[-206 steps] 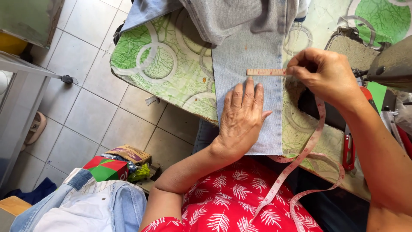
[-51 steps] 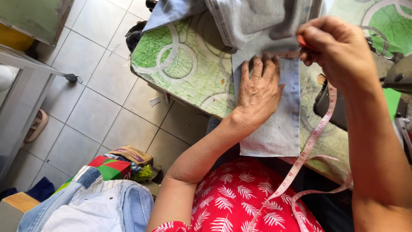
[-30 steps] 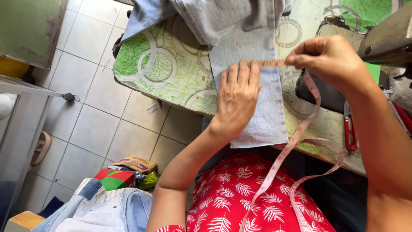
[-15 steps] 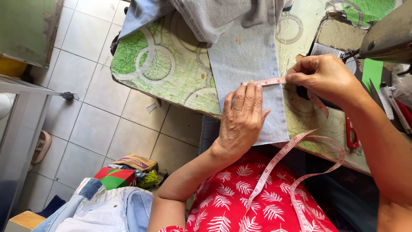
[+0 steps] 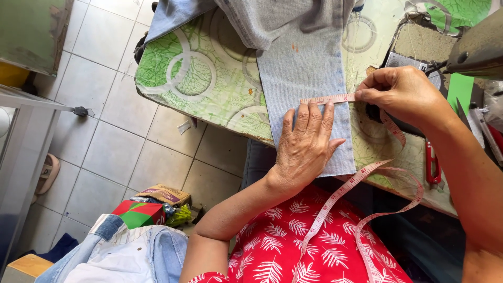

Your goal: Cutting denim fabric with scissors and measuring the dimensions with a tape measure on a work table.

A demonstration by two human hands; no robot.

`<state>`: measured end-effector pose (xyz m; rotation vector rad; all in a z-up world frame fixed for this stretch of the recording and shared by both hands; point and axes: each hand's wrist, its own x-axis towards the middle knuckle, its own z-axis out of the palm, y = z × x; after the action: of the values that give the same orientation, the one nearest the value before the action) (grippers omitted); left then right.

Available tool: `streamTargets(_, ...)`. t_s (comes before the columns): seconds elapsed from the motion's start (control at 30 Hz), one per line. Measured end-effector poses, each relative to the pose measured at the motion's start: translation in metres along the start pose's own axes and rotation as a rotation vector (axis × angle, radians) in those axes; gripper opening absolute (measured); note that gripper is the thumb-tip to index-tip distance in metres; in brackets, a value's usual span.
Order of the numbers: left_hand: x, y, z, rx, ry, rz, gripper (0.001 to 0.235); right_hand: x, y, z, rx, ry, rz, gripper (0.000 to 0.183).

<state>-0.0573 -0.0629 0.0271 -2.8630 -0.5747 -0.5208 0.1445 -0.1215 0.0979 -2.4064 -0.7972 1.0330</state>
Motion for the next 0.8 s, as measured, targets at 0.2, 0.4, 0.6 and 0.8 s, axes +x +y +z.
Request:
streamTargets(0.2,0.003,0.005,0.001,-0.027,-0.036,-0.017,0.081,-0.005,-0.008,-0.002,0.011,-0.019,0.017,0.020)
streamTargets(0.4,0.003,0.007,0.002,-0.022,-0.049,-0.035,0.082,-0.006,-0.007,-0.001,0.010,-0.029,-0.003,0.020)
streamTargets(0.6,0.004,0.011,0.008,0.014,-0.063,-0.009,0.081,0.002,0.014,0.002,-0.135,0.035,-0.020,0.014)
streamTargets(0.8,0.001,0.022,0.007,-0.005,-0.053,-0.073,0.088,-0.006,0.005,0.004,-0.331,0.288,-0.308,0.031)
